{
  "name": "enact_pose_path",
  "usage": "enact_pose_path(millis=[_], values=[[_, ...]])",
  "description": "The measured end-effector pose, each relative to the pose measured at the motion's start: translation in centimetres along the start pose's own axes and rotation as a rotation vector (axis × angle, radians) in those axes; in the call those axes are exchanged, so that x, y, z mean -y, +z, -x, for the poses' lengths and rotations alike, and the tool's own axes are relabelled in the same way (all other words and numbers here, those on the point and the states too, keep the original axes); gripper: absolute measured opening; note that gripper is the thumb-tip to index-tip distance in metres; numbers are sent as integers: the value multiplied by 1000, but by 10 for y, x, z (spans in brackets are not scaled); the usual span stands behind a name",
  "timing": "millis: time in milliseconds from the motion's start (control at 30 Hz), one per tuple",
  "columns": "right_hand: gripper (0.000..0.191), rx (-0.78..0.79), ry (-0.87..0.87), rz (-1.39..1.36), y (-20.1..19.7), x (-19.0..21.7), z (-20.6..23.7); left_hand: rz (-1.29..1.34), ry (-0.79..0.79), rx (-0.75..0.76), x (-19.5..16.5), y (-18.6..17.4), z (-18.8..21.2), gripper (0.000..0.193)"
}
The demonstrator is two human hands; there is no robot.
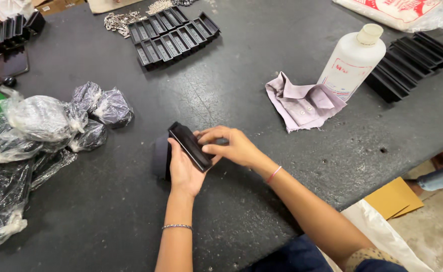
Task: The person unwraps a plastic bag containing two black rectangular parts, separates them, and wipes each with a cloth. They then rewrap the parts together in the same plastic bag and place the bundle on the table.
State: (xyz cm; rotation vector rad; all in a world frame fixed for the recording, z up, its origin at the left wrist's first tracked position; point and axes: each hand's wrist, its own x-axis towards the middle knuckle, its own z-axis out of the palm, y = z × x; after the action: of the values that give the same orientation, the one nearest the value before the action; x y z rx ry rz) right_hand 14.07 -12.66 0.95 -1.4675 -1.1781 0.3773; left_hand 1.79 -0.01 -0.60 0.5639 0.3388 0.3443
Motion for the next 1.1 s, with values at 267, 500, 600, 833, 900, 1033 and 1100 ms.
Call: enact_pose_path(millis=[267, 500, 600, 833, 900, 1033, 1100], values=[[14, -642, 94, 615, -117, -52, -5, 67, -6, 41, 12, -31, -17, 59], [39, -438, 109, 1223, -178, -91, 13, 173, -30, 43, 15, -44, -25, 56], [53, -452, 162, 1296, -169, -97, 29, 197, -19, 66, 13, -42, -22, 54], [67, -448, 307, 1349, -162, -105, 31, 176, -1, 55, 13, -44, -21, 56], [46, -455, 283, 1368, -165, -106, 29, 202, -13, 54, 14, -47, -23, 56], [39, -584, 421, 1003, -194, -96, 34, 225, -33, 61, 16, -52, -27, 58], [37, -755, 467, 593, -211, -88, 41, 205, -26, 52, 15, -53, -28, 59]])
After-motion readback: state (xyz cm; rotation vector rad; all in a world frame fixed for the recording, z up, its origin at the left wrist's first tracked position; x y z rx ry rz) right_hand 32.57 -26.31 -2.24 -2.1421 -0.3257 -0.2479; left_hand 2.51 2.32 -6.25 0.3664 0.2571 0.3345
